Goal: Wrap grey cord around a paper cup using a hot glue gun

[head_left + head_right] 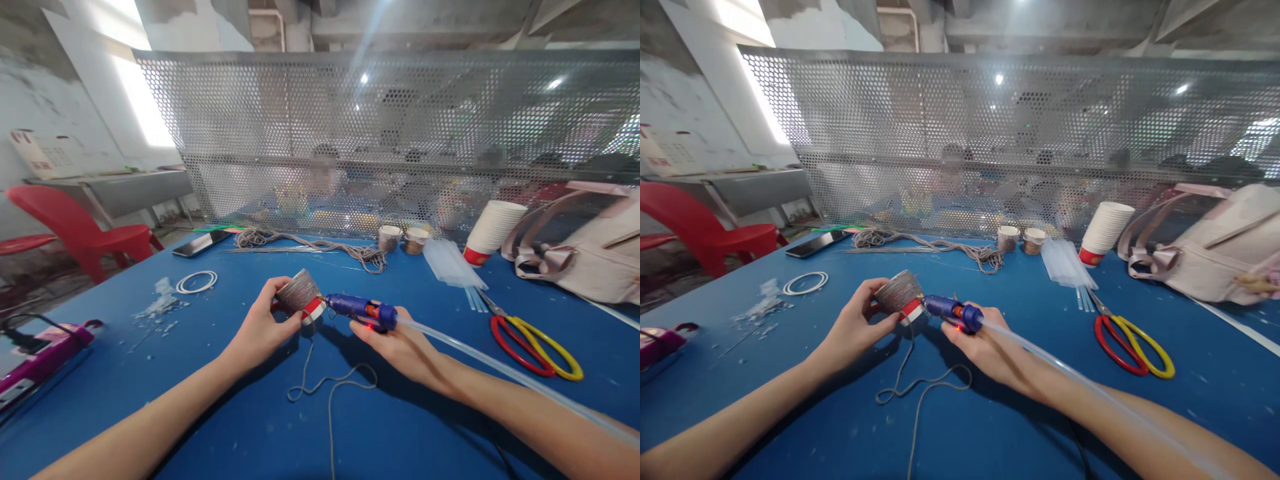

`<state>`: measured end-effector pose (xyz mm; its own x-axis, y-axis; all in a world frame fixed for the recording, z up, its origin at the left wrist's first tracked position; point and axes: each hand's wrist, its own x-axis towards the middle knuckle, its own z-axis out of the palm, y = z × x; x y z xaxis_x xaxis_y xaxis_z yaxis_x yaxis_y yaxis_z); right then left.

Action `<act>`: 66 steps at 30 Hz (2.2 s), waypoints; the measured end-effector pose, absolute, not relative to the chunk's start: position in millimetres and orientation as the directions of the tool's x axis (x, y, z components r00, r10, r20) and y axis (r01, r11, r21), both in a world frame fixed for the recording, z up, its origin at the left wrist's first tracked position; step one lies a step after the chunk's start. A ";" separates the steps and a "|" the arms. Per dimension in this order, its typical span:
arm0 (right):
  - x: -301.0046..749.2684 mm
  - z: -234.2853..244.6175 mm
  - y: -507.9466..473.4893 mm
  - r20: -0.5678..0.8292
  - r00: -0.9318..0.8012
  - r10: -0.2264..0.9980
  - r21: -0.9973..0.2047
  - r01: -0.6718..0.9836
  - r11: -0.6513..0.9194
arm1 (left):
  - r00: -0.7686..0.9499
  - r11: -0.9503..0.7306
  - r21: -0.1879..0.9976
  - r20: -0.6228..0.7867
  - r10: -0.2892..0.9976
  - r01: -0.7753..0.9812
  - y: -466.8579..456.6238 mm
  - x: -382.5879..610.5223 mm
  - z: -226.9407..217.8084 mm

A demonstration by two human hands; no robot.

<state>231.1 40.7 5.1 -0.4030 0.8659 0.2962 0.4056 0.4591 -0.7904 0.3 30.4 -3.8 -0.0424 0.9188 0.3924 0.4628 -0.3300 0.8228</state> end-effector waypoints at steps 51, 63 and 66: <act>237.5 -7.3 124.8 0.076 -0.296 0.952 -0.716 0.649 0.259 | -0.059 -0.365 0.780 0.455 0.889 0.507 24.8 8.3 2.4; 280.0 4.9 49.9 0.105 -0.149 0.983 -0.886 0.435 0.160 | 0.048 -0.504 0.568 0.632 0.774 0.651 15.7 16.0 0.8; 251.2 11.2 25.5 -0.064 -0.309 0.949 -0.993 0.116 -0.030 | 0.135 -0.601 0.404 0.744 0.654 0.690 10.0 20.1 1.3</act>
<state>251.2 25.5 11.2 -0.3091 0.9488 -0.0645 0.1159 -0.0297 -0.9928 20.1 10.0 1.3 0.1349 0.6543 0.7441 0.6897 -0.6012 0.4036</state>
